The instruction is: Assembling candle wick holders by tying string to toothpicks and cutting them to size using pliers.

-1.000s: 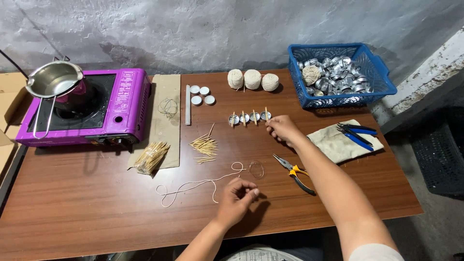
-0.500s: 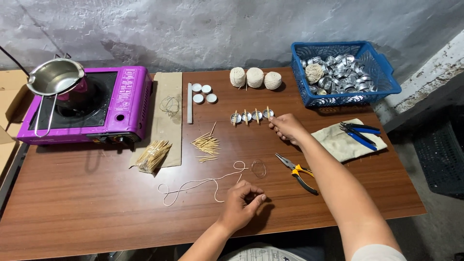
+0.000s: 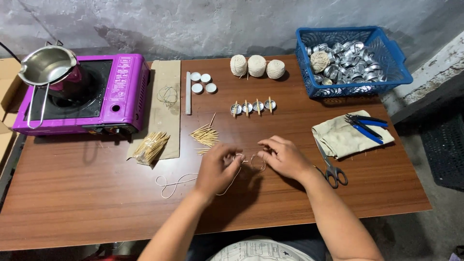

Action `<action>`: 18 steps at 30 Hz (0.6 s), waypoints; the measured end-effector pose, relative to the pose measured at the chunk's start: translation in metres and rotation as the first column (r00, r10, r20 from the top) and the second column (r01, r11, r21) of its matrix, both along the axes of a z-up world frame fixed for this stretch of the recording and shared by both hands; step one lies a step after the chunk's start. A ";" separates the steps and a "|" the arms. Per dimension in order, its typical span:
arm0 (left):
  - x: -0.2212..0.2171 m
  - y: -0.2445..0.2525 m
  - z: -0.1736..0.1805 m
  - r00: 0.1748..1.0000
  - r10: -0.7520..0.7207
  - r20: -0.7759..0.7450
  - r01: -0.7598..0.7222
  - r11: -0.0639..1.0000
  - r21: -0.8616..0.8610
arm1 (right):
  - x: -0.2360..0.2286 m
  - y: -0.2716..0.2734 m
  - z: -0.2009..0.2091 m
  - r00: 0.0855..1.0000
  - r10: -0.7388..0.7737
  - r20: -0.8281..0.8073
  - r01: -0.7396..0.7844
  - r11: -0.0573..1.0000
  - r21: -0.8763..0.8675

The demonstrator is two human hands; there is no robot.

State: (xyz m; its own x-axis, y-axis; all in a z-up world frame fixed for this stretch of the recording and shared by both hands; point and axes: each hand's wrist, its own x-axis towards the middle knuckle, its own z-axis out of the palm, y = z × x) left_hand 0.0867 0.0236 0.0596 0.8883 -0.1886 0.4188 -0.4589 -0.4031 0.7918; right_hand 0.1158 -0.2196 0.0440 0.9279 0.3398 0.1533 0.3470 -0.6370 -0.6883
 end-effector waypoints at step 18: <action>0.029 0.000 -0.056 0.990 0.025 -0.136 -0.033 0.998 -0.060 | -0.014 0.023 -0.008 0.984 0.165 -0.072 -0.177 0.961 -0.212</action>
